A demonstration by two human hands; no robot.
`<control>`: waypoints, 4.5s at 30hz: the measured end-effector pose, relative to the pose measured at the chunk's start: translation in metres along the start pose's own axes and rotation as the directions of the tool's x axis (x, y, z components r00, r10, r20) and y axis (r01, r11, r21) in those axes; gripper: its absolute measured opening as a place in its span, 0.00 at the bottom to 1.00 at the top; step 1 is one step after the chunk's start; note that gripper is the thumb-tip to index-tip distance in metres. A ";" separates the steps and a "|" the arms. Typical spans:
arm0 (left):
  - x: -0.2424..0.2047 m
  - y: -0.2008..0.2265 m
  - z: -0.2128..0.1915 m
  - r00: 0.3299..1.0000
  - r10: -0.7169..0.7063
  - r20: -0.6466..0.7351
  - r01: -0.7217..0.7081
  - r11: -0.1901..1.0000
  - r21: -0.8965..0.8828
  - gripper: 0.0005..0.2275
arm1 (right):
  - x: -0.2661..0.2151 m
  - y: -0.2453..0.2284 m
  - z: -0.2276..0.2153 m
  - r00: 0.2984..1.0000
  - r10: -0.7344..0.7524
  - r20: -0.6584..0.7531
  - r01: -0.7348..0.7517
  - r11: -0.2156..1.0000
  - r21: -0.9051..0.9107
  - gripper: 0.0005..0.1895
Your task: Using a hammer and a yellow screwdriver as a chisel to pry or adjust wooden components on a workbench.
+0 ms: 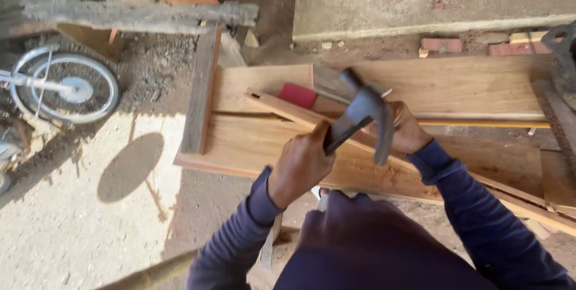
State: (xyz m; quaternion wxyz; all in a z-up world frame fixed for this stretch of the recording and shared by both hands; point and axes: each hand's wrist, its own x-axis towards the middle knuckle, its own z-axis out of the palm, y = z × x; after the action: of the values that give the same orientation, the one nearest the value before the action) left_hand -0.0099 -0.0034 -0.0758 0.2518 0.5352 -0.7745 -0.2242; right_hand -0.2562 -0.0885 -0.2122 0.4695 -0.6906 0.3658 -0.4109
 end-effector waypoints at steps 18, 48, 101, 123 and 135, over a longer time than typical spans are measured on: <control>-0.043 -0.172 0.126 0.918 -0.394 0.041 0.346 0.849 0.400 0.09 | 0.016 0.003 0.039 0.984 0.080 -0.156 -0.094 0.992 -0.086 0.09; -0.050 -0.178 0.149 0.950 -0.309 -0.043 0.297 0.856 0.422 0.06 | 0.040 -0.011 0.068 1.000 -0.001 -0.001 0.001 0.922 -0.386 0.20; -0.053 -0.189 0.162 0.930 -0.369 -0.002 0.345 0.868 0.357 0.06 | -0.167 -0.043 -0.062 0.725 0.053 -0.687 0.095 0.980 0.176 0.06; -0.091 -0.224 0.174 0.894 -0.404 0.194 0.373 0.911 0.178 0.14 | -0.121 -0.012 0.045 0.877 0.408 -0.252 -0.442 0.483 -0.756 0.31; -0.071 -0.269 0.159 0.846 -0.302 0.438 0.270 0.953 0.136 0.20 | -0.044 0.029 0.070 0.793 0.570 -0.213 -0.387 0.202 -0.900 0.39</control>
State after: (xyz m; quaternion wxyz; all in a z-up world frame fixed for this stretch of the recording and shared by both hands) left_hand 0.1042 -0.0122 -0.3754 0.0088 0.5856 -0.7307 -0.3509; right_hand -0.2128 -0.0335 -0.2650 0.1399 -0.7112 0.6833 0.0879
